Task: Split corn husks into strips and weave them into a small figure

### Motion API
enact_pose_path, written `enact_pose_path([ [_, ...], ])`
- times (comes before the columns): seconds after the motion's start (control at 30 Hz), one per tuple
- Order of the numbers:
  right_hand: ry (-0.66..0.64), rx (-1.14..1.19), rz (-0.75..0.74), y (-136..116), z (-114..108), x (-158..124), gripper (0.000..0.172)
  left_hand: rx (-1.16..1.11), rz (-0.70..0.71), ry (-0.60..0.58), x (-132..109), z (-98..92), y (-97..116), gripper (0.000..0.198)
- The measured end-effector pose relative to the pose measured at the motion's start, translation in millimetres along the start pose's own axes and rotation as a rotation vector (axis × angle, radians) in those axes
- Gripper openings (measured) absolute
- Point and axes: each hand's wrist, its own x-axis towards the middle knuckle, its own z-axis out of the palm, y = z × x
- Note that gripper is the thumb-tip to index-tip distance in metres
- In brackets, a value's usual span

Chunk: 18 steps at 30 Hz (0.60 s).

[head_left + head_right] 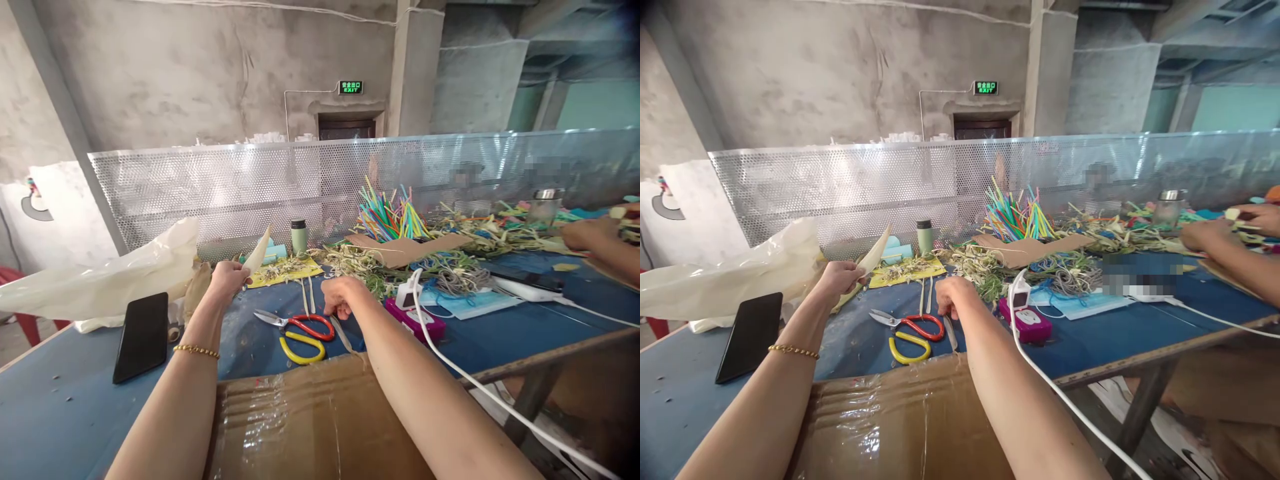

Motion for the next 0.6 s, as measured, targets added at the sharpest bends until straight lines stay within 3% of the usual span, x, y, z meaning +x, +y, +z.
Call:
enact_pose_path([
  [0.1,-0.167,-0.067,0.075,-6.2,-8.9,-10.7,0.028,0.050,0.000,0.010,0.7,0.1,-3.1,0.012],
  [0.17,-0.179,-0.025,0.025,-14.4,-21.6,-18.3,0.019,0.067,0.009,0.009,0.7,0.9,-2.6,0.012],
  [0.23,-0.110,0.223,-0.149,-21.9,-33.8,-23.9,0.016,0.075,0.020,0.006,0.1,2.1,-0.6,0.012],
  [0.33,-0.116,0.594,-0.324,-28.5,-43.8,-27.2,0.021,0.072,0.037,0.000,-1.6,4.1,2.9,0.012],
  [0.47,-0.042,0.804,-0.343,-30.2,-44.5,-24.0,0.023,0.063,0.050,-0.031,-4.8,7.2,5.9,0.013],
  [0.6,0.185,0.859,-0.246,-28.9,-43.3,-17.6,0.018,0.012,0.026,-0.130,-7.8,12.7,9.6,0.014],
])
